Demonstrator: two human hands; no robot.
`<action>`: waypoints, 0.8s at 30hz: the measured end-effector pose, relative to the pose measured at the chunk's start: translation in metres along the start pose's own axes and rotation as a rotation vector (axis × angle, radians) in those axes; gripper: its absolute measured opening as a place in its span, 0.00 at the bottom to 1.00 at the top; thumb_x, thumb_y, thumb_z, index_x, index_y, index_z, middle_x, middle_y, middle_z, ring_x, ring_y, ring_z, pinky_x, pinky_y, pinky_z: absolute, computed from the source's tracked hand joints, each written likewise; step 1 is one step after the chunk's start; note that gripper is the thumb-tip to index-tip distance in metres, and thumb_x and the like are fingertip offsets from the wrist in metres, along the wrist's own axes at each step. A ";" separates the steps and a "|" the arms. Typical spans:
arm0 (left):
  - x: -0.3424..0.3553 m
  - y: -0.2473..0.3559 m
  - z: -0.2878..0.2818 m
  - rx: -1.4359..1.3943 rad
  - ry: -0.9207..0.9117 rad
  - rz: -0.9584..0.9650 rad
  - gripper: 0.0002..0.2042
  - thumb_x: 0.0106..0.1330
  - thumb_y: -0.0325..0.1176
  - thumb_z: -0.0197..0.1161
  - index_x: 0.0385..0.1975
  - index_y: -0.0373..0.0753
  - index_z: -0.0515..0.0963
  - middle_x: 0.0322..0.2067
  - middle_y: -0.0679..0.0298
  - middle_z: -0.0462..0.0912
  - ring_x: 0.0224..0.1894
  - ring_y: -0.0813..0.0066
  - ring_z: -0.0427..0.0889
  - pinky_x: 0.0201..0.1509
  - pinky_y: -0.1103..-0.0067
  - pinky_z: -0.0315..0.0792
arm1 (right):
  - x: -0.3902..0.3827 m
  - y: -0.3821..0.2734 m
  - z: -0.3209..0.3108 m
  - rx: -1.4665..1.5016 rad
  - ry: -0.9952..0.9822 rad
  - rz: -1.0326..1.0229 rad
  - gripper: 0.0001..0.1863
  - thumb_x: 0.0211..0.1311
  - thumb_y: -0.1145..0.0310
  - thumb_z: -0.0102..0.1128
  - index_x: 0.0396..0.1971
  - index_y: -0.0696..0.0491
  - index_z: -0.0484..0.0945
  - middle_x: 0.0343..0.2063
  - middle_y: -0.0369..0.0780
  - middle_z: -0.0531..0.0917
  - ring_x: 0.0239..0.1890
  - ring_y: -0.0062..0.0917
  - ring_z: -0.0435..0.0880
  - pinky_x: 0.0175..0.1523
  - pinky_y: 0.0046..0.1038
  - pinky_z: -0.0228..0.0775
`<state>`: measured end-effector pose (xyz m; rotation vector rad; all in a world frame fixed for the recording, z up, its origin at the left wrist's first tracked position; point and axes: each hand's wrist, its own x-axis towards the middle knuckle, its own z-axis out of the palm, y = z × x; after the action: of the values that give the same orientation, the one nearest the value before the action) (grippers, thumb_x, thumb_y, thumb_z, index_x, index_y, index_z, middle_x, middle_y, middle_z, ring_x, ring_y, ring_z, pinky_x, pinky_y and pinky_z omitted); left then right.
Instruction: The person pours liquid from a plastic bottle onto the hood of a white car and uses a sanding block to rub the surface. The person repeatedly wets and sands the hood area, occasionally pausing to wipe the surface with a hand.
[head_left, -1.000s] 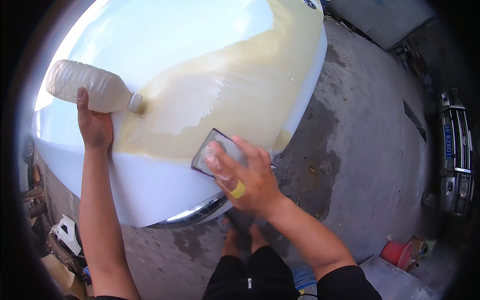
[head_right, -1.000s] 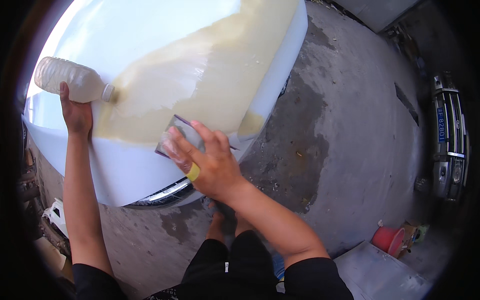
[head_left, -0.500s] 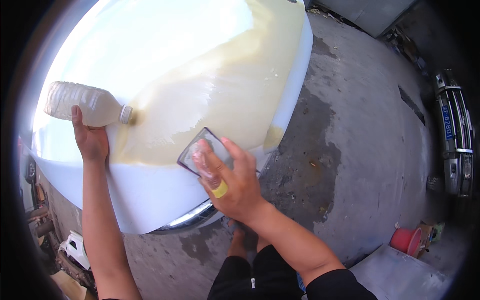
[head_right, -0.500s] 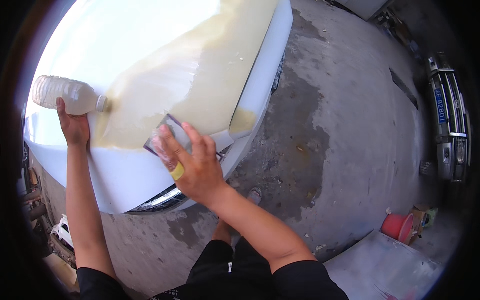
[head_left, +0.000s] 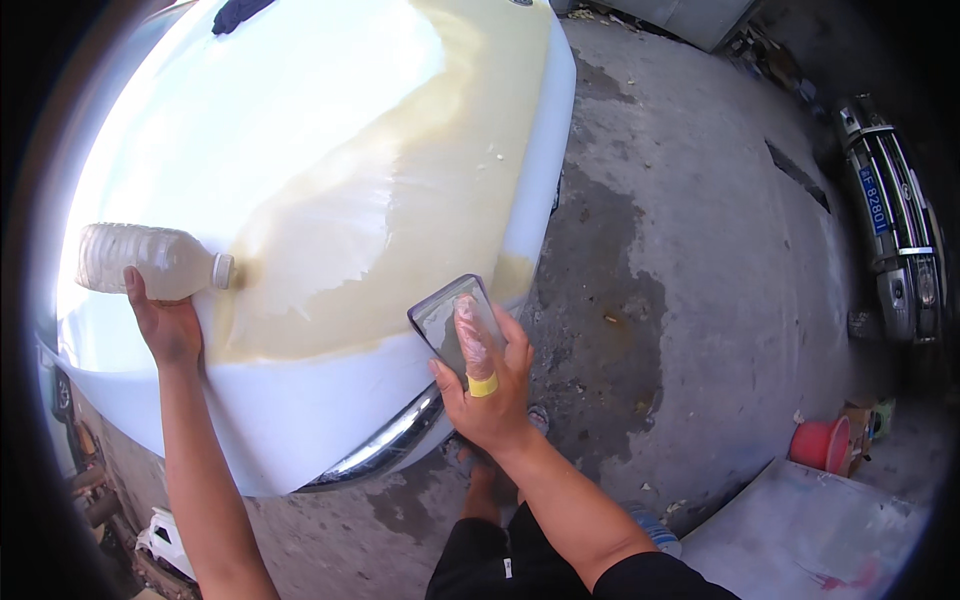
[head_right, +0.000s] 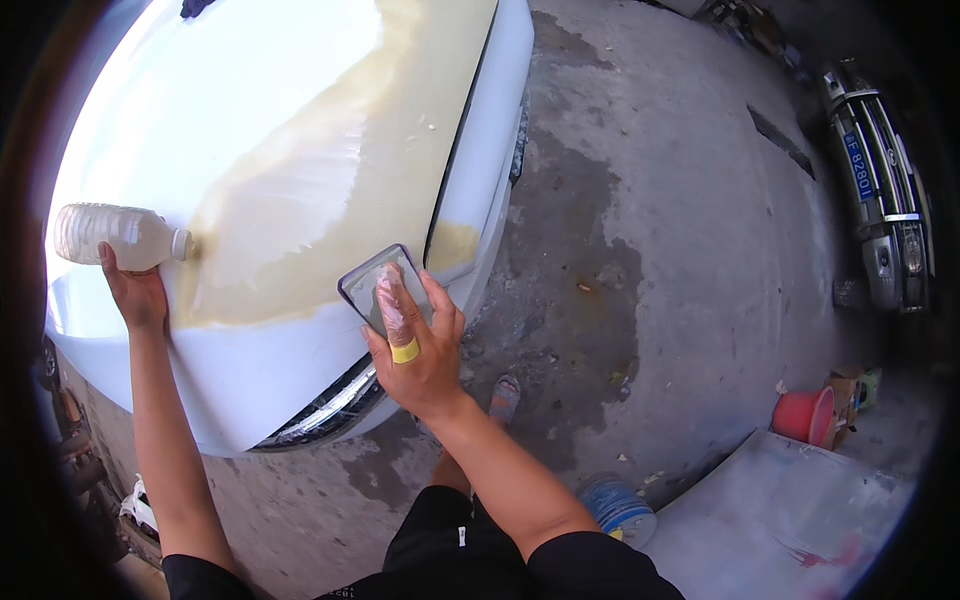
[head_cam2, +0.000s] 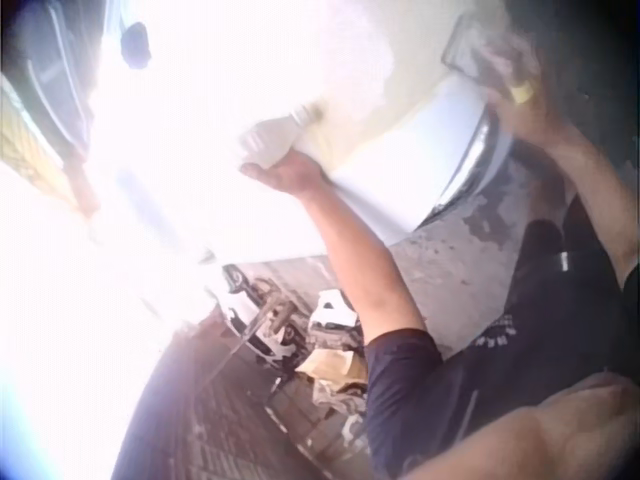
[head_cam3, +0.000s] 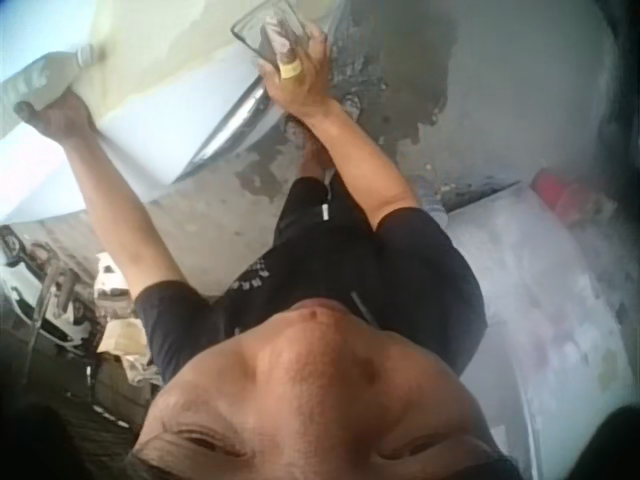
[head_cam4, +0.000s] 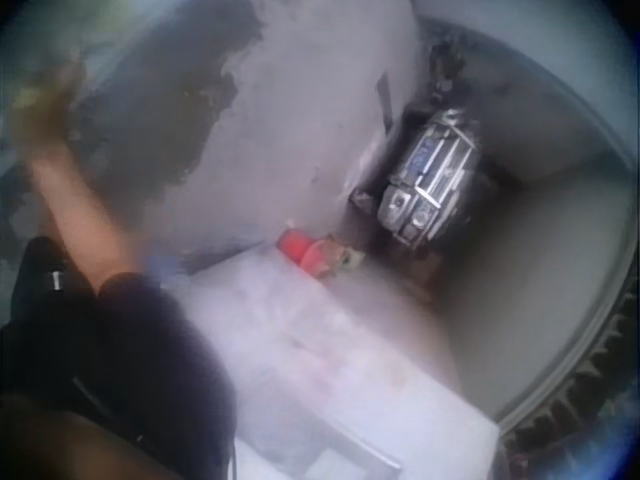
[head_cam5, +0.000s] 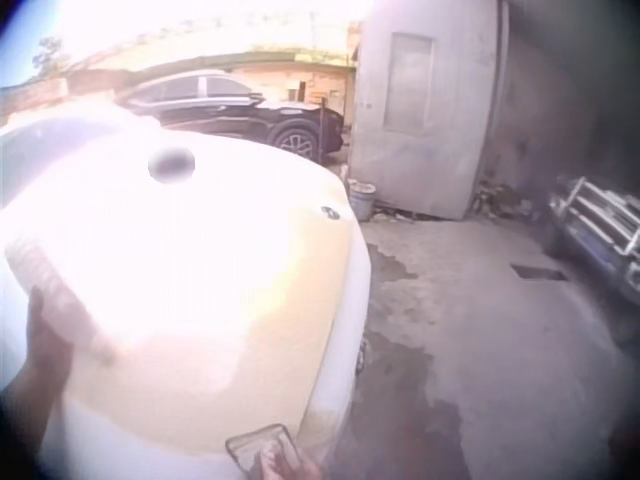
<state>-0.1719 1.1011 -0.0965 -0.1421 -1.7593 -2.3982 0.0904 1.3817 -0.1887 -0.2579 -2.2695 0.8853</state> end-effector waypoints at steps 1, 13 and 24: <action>0.002 0.001 0.002 0.001 0.002 0.000 0.33 0.73 0.55 0.49 0.65 0.33 0.59 0.57 0.52 0.74 0.61 0.55 0.74 0.68 0.63 0.65 | 0.006 0.005 0.000 0.012 0.029 0.012 0.40 0.56 0.69 0.69 0.68 0.48 0.61 0.63 0.43 0.73 0.64 0.46 0.65 0.61 0.47 0.57; 0.004 0.004 -0.002 0.032 -0.022 -0.004 0.34 0.72 0.56 0.50 0.66 0.32 0.58 0.58 0.49 0.73 0.61 0.53 0.74 0.68 0.62 0.65 | 0.008 0.019 0.000 0.042 0.083 0.152 0.41 0.56 0.69 0.69 0.69 0.51 0.59 0.60 0.46 0.75 0.61 0.48 0.67 0.64 0.47 0.56; 0.011 0.002 -0.012 0.041 -0.040 -0.014 0.33 0.74 0.55 0.49 0.64 0.31 0.61 0.58 0.49 0.73 0.60 0.53 0.74 0.68 0.62 0.66 | -0.010 0.018 0.005 0.061 0.112 0.134 0.42 0.55 0.71 0.69 0.69 0.51 0.58 0.60 0.46 0.75 0.60 0.49 0.68 0.63 0.47 0.57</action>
<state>-0.1822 1.0878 -0.0960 -0.1738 -1.8320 -2.3833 0.0939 1.3889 -0.2086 -0.4263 -2.1378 0.9822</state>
